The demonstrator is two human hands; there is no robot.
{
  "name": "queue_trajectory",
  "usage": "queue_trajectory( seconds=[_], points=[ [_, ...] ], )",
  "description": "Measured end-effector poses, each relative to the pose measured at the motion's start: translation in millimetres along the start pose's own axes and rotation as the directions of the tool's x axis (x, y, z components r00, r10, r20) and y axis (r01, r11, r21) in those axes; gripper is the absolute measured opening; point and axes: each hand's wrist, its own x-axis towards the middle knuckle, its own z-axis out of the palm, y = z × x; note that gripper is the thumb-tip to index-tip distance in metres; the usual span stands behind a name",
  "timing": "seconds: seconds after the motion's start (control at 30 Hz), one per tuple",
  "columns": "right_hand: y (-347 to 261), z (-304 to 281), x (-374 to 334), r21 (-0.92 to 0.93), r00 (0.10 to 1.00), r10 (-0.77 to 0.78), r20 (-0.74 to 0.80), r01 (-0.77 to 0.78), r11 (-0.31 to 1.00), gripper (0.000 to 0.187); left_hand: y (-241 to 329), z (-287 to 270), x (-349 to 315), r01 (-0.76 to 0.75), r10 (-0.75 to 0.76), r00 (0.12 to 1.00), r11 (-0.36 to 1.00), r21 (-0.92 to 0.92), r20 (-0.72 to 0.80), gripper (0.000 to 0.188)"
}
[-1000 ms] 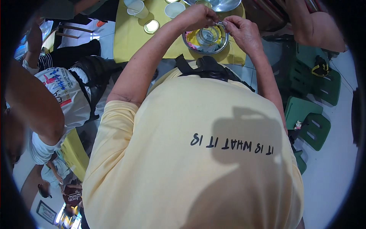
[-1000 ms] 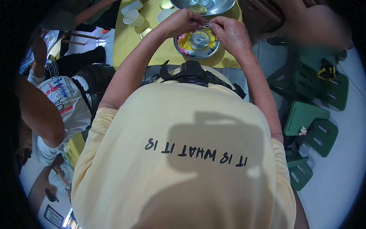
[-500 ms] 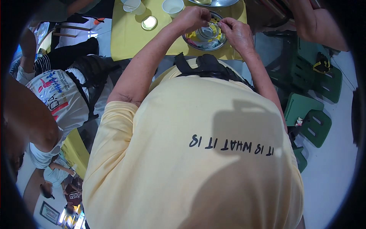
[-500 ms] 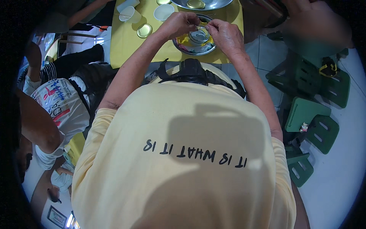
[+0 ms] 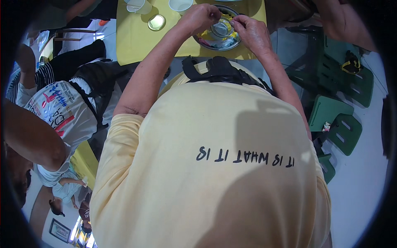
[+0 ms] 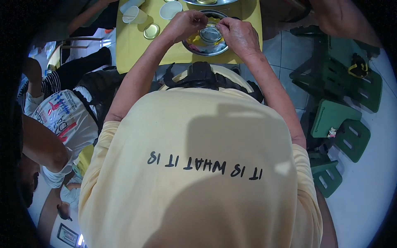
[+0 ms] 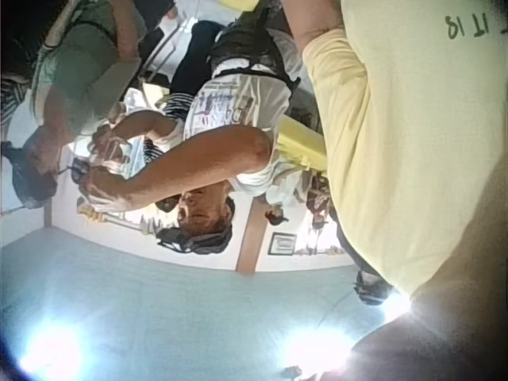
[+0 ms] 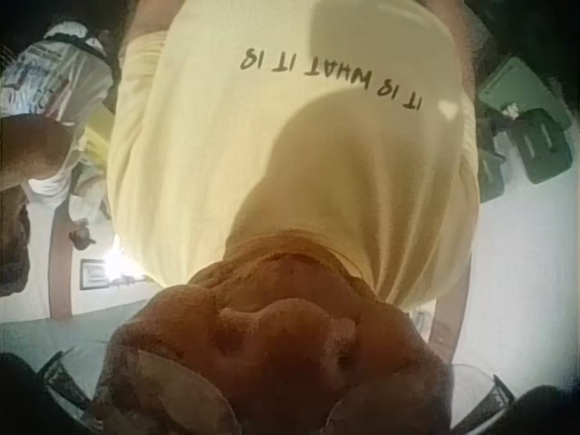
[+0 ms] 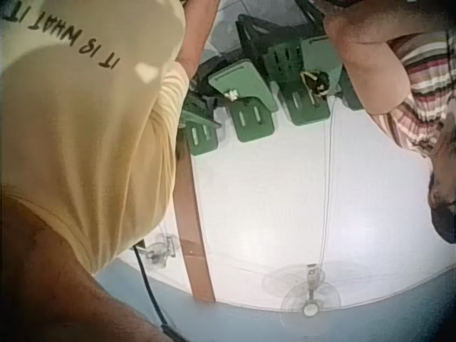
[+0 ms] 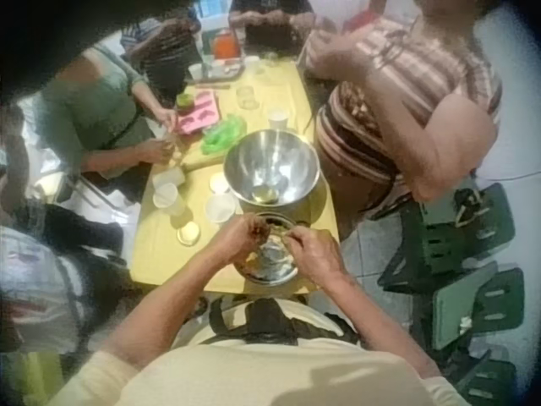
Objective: The person assembles small candles by inserting wicks into glass jars and securing them with a wooden stick. They handle jars, wicks, and sticks, occasionally dipping the wick into a bowl of liquid before placing it in the jar.
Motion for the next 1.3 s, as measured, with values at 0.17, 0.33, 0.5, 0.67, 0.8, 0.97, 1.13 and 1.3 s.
queue_trajectory(
  seconds=[0.17, 0.33, 0.5, 0.67, 0.8, 0.97, 1.13, 1.3],
  points=[
    [-1, -2, 1, -0.037, 1.000, -0.017, -0.013, 0.016, 0.999, 0.021, 3, 1, -2, 0.007, -0.007, 0.999, 1.000, 0.011, -0.039, 0.023],
    [-1, -1, 0, -0.061, 1.000, -0.017, -0.008, 0.016, 0.998, 0.020, -1, 1, -1, 0.012, -0.012, 1.000, 1.000, -0.013, -0.020, 0.026],
    [1, -1, 0, -0.086, 1.000, -0.016, 0.020, 0.018, 0.996, 0.025, 5, -1, -4, 0.031, -0.030, 0.999, 0.998, 0.049, -0.020, 0.028],
    [3, 0, -1, -0.026, 0.999, -0.006, 0.050, 0.007, 1.000, 0.026, 4, -3, -7, 0.086, -0.086, 0.996, 0.996, 0.015, 0.012, 0.028],
    [0, -5, -4, 0.012, 0.997, 0.019, 0.080, -0.020, 1.000, 0.028, -3, 0, -8, 0.099, -0.098, 0.995, 0.994, -0.046, 0.009, 0.026],
    [19, -9, -4, 0.052, 0.988, -0.040, -0.147, 0.048, 0.998, 0.023, -2, -1, -10, 0.087, -0.088, 0.996, 0.995, -0.049, -0.018, 0.022],
    [37, -7, 5, -0.005, 0.972, -0.171, -0.159, 0.172, 0.985, 0.021, -4, -3, -11, 0.090, -0.092, 0.995, 0.994, -0.058, -0.035, 0.018],
    [21, -6, 6, 0.023, 0.974, -0.206, -0.096, 0.210, 0.978, 0.021, -11, -3, -15, 0.128, -0.135, 0.989, 0.986, -0.102, -0.066, 0.017]
  ],
)
